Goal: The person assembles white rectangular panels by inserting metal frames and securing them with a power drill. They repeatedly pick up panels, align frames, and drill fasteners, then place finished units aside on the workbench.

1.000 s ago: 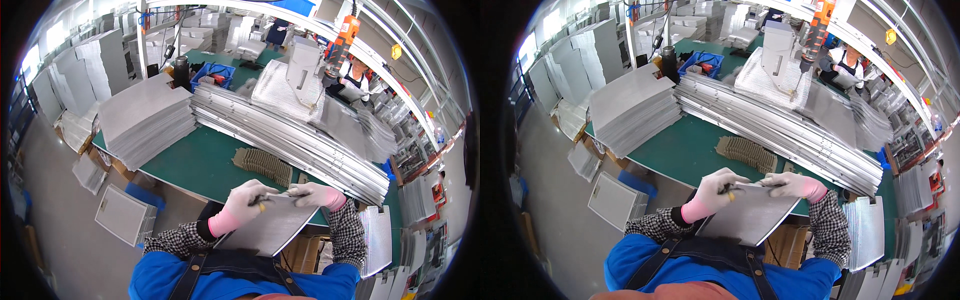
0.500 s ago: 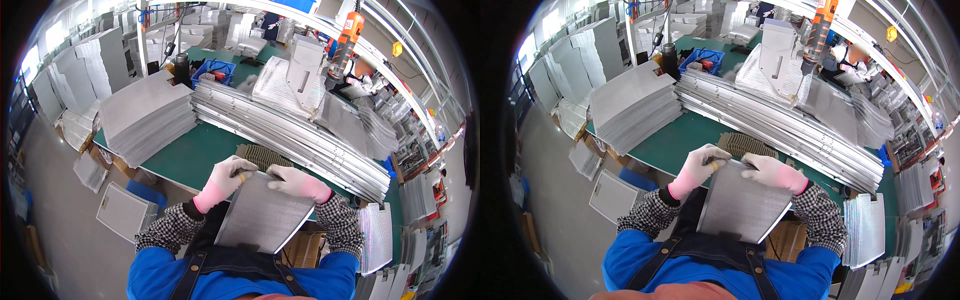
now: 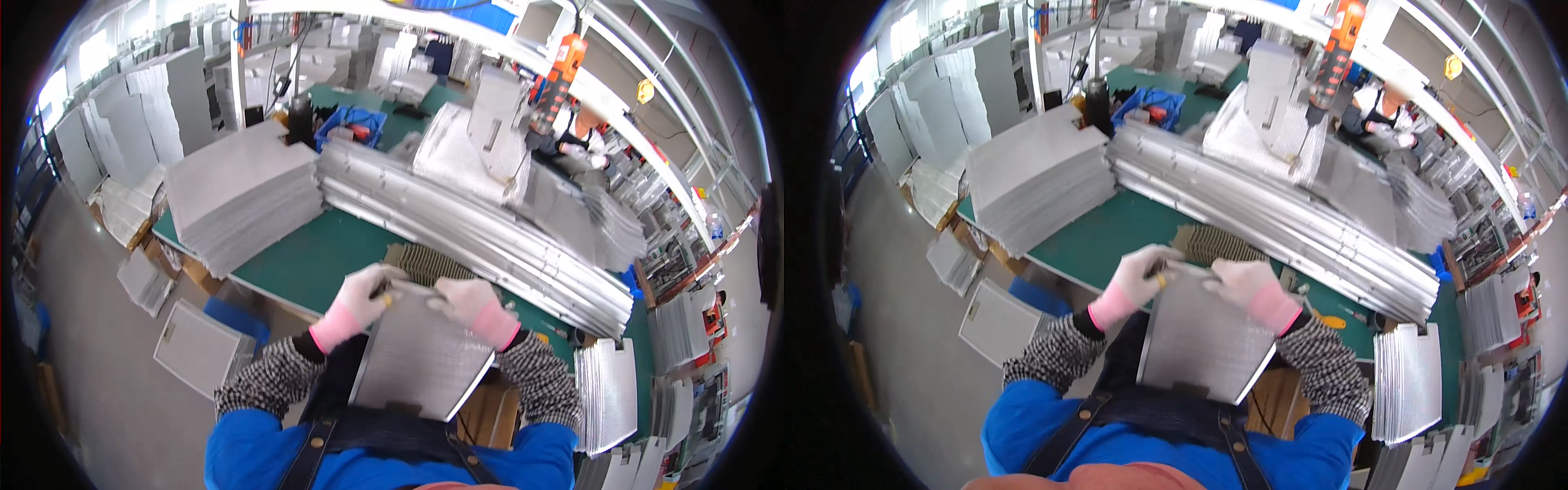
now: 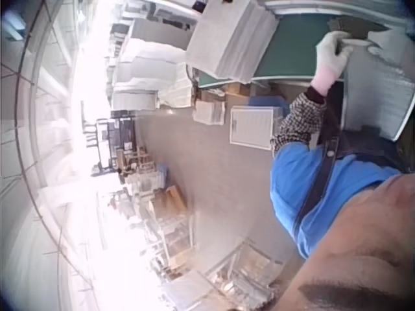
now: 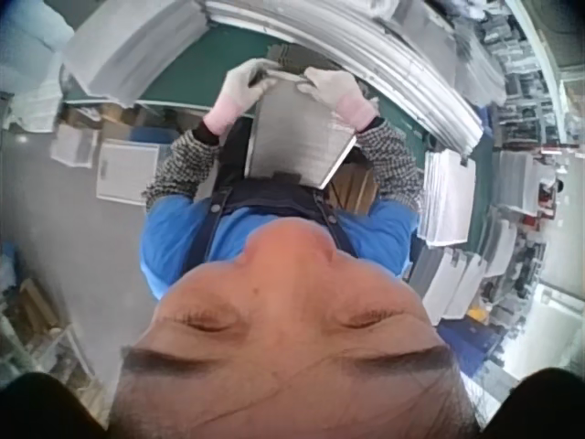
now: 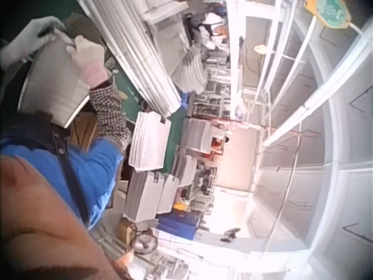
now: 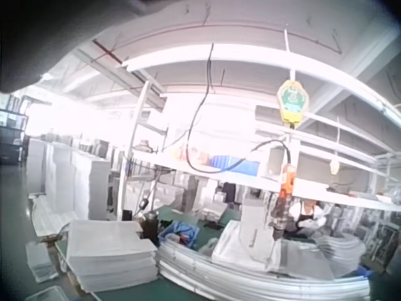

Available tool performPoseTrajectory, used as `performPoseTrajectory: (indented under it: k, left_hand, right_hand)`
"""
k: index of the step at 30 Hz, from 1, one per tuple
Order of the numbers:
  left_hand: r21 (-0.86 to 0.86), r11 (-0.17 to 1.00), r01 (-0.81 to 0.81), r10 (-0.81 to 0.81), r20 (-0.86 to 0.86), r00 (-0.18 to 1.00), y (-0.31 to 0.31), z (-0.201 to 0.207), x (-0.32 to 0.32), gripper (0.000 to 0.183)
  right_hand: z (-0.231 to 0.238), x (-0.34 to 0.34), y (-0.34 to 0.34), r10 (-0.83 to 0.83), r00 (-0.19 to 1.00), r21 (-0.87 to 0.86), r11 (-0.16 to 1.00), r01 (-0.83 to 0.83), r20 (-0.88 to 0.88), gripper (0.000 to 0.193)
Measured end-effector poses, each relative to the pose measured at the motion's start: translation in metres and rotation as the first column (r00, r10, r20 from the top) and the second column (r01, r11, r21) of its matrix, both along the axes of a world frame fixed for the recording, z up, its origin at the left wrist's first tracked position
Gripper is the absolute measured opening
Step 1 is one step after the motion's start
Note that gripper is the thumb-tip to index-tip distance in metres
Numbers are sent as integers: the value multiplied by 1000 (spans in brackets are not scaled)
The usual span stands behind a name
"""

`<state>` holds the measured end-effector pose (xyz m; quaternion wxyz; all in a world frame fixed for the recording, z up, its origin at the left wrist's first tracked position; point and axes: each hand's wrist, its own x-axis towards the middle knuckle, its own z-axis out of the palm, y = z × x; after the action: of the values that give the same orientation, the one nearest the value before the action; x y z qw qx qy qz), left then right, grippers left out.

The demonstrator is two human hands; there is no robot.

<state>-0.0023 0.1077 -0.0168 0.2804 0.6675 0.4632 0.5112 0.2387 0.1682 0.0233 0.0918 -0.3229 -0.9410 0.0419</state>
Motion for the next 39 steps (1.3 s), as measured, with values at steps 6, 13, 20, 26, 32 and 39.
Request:
performPoseTrajectory:
  k: [6, 13, 20, 26, 32, 39]
  left_hand:
    - [-69, 996, -56, 53, -48, 997, 1, 6, 12, 26]
    - [-372, 895, 247, -71, 427, 901, 4, -25, 5, 29]
    - [-373, 895, 245, 79, 671, 737, -10, -31, 38, 34]
    - [199, 977, 69, -81, 51, 995, 20, 74, 58, 27]
    - [494, 790, 363, 20, -612, 790, 38, 155, 66, 30]
    - [478, 811, 337, 70, -652, 755, 76, 58, 54, 25]
  right_hand:
    - [4, -19, -5, -54, 998, 182, 982, 59, -28, 37]
    - [6, -10, -19, 110, 993, 230, 966, -119, 53, 43]
    - [15, -10, -33, -16, 992, 190, 982, -8, 126, 48]
    - [46, 28, -41, -184, 890, -165, 978, 125, -417, 48]
    - [1, 122, -23, -475, 784, -359, 868, 343, -400, 52]
    - [-155, 171, -2, -606, 773, 226, 793, 566, 189, 39]
